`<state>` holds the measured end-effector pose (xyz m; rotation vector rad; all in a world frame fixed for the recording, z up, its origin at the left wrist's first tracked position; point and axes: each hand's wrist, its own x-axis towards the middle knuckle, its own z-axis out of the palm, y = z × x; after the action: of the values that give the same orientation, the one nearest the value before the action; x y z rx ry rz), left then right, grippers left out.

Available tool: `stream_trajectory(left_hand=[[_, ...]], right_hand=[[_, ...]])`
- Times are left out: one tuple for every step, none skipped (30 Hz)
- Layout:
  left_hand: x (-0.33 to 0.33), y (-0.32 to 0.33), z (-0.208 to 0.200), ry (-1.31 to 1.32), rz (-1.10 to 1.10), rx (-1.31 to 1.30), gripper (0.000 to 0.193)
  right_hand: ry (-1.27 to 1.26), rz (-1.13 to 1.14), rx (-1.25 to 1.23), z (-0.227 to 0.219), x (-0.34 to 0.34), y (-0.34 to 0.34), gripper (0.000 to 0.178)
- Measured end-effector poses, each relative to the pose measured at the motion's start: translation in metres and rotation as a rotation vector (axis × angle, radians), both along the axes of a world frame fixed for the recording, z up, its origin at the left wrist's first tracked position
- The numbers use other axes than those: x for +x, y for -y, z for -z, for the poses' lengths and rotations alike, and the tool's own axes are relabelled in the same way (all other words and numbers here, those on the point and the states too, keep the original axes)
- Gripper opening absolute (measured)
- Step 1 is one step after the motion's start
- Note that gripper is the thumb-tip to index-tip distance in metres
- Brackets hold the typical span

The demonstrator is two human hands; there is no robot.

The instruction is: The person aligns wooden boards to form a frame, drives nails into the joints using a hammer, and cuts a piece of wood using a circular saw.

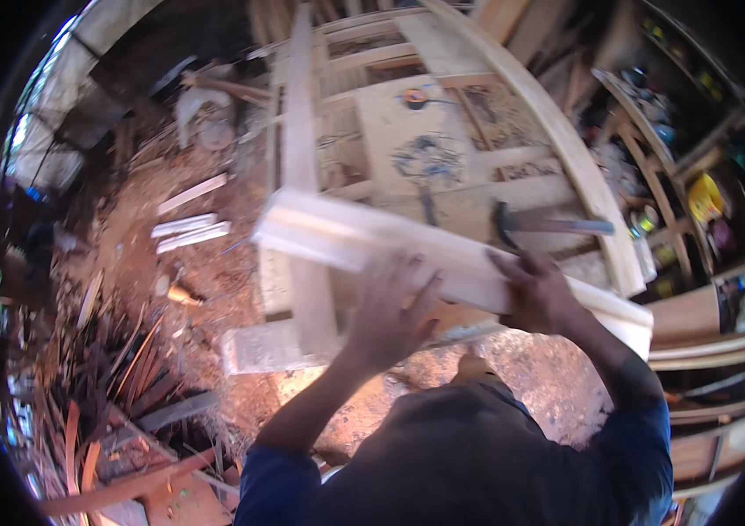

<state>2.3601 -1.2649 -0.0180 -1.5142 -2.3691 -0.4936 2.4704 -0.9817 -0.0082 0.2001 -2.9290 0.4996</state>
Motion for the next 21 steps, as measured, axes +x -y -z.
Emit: stream_trajectory(left_hand=[[0.001,-0.007,-0.001,-0.002,-0.028,-0.039,0.086],[-0.008,-0.013,0.005,0.001,-0.028,-0.069,0.093],[-0.015,-0.015,0.015,0.086,-0.083,-0.129,0.102],[-0.021,-0.024,0.022,0.082,-0.132,-0.220,0.110],[-0.024,-0.029,0.031,0.210,-0.182,-0.239,0.118],[-0.025,-0.033,0.048,0.217,-0.189,-0.245,0.116],[-0.024,-0.044,0.055,0.203,-0.155,-0.248,0.116],[-0.023,-0.054,0.059,0.234,-0.201,-0.252,0.116],[-0.025,-0.062,0.060,0.270,-0.256,-0.260,0.116],[-0.026,-0.071,0.059,0.276,-0.249,-0.275,0.116],[-0.026,-0.078,0.053,0.298,-0.260,-0.292,0.115],[-0.024,-0.082,0.051,0.324,-0.278,-0.309,0.115],[-0.023,-0.087,0.051,0.335,-0.275,-0.316,0.115],[-0.021,-0.090,0.053,0.293,-0.278,-0.311,0.116],[-0.018,-0.088,0.052,0.243,-0.292,-0.309,0.116],[-0.016,-0.092,0.052,0.251,-0.316,-0.327,0.116],[-0.014,-0.099,0.052,0.252,-0.311,-0.327,0.116],[-0.009,-0.103,0.049,0.245,-0.343,-0.335,0.115],[-0.003,-0.103,0.046,0.239,-0.389,-0.345,0.114],[0.000,-0.108,0.044,0.240,-0.399,-0.348,0.113],[0.001,-0.111,0.045,0.242,-0.435,-0.351,0.113]], right_hand=[[-0.058,-0.119,0.016,-0.004,-0.010,-0.002,0.090],[-0.079,-0.172,0.027,0.010,-0.018,-0.009,0.084],[-0.016,-0.223,-0.007,0.016,-0.029,-0.013,0.083],[-0.048,-0.299,0.025,0.028,-0.039,-0.022,0.082],[-0.087,-0.389,0.047,0.043,-0.049,-0.031,0.081],[-0.024,-0.423,0.098,0.050,-0.057,-0.039,0.081],[0.039,-0.452,0.145,0.055,-0.064,-0.052,0.081],[0.028,-0.430,0.139,0.058,-0.067,-0.063,0.081],[0.041,-0.453,0.116,0.062,-0.069,-0.072,0.081],[0.068,-0.482,0.090,0.068,-0.068,-0.079,0.082],[0.075,-0.478,0.077,0.072,-0.072,-0.087,0.082],[0.077,-0.504,0.018,0.077,-0.076,-0.091,0.076],[0.079,-0.523,-0.034,0.080,-0.081,-0.098,0.072],[0.090,-0.521,-0.041,0.081,-0.086,-0.108,0.072],[0.183,-0.465,-0.191,0.079,-0.098,-0.119,0.065],[0.272,-0.395,-0.334,0.075,-0.110,-0.135,0.060],[0.259,-0.336,-0.255,0.092,-0.126,-0.157,0.053],[0.244,-0.287,-0.181,0.108,-0.144,-0.174,0.047],[0.395,-0.285,-0.099,0.107,-0.151,-0.190,0.043],[0.547,-0.284,-0.010,0.107,-0.152,-0.208,0.039],[0.495,-0.370,0.083,0.111,-0.156,-0.219,0.039]])
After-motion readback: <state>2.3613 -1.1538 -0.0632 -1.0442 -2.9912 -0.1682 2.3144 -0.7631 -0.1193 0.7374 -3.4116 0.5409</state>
